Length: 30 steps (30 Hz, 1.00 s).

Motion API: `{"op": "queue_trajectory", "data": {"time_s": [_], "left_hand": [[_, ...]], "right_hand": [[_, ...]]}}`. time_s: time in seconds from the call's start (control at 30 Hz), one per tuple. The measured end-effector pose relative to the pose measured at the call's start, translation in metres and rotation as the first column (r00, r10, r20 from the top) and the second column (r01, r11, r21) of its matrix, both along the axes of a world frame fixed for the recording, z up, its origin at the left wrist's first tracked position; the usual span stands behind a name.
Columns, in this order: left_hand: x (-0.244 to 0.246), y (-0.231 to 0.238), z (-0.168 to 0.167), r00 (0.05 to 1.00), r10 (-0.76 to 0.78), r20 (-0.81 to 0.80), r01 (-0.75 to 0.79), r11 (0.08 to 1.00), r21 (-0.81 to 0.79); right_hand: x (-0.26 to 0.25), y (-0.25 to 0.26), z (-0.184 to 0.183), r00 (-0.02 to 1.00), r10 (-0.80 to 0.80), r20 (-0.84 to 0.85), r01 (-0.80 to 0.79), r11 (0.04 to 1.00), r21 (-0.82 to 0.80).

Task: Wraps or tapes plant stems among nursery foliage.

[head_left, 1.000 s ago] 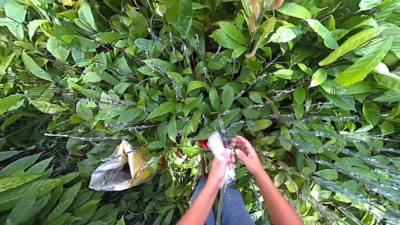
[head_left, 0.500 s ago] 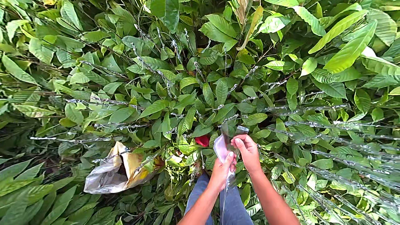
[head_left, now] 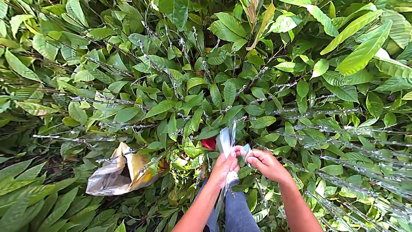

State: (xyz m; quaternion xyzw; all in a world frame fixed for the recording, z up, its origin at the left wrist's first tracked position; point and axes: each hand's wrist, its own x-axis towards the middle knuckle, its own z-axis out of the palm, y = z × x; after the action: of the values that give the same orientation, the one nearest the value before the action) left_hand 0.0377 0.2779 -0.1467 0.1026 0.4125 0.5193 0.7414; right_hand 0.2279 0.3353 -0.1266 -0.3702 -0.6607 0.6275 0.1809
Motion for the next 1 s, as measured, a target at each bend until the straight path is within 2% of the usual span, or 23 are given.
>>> {"op": "queue_trajectory", "data": {"time_s": [0.07,0.2,0.33,0.47,0.57,0.63,0.7,0.77,0.83,0.9,1.0], "left_hand": [[0.001,0.007,0.003,0.999,-0.041,0.003,0.041,0.999,-0.011],[0.010,0.015,0.003,0.979,0.046,-0.200,-0.045,0.999,0.007],[0.023,0.017,0.001,0.940,0.163,-0.299,-0.150,0.986,0.066],[0.033,0.022,-0.003,0.923,0.186,-0.336,-0.156,0.981,0.115],[0.038,0.026,-0.005,0.927,0.186,-0.326,-0.156,0.981,0.116],[0.038,0.028,-0.005,0.933,0.163,-0.320,-0.134,0.985,0.112],[0.034,0.027,-0.006,0.938,0.137,-0.320,-0.110,0.989,0.101],[0.028,0.022,-0.008,0.937,0.116,-0.330,-0.097,0.993,0.073],[0.027,0.016,-0.012,0.931,0.109,-0.350,-0.098,0.994,0.049],[0.027,0.008,-0.015,0.927,0.089,-0.363,-0.087,0.996,0.022],[0.033,-0.002,-0.018,0.928,0.054,-0.369,-0.070,0.997,-0.030]], "right_hand": [[0.001,0.001,-0.001,0.999,0.024,0.032,-0.024,1.000,-0.002],[0.001,-0.002,-0.004,0.993,-0.096,0.074,0.099,0.994,-0.040],[0.002,-0.007,-0.016,0.967,-0.247,0.057,0.240,0.965,0.110],[0.007,-0.008,-0.019,0.959,-0.277,0.053,0.259,0.939,0.226],[0.019,-0.003,-0.010,0.955,-0.270,0.119,0.239,0.945,0.225],[0.041,0.011,0.002,0.918,-0.311,0.247,0.220,0.916,0.335],[0.076,0.037,0.020,0.795,-0.432,0.425,0.194,0.846,0.497],[0.119,0.072,0.044,0.581,-0.572,0.579,0.174,0.782,0.598],[0.160,0.111,0.067,0.353,-0.640,0.683,0.182,0.762,0.621],[0.192,0.145,0.078,0.169,-0.649,0.742,0.187,0.760,0.622],[0.217,0.177,0.081,0.031,-0.589,0.808,0.113,0.805,0.583]]}}
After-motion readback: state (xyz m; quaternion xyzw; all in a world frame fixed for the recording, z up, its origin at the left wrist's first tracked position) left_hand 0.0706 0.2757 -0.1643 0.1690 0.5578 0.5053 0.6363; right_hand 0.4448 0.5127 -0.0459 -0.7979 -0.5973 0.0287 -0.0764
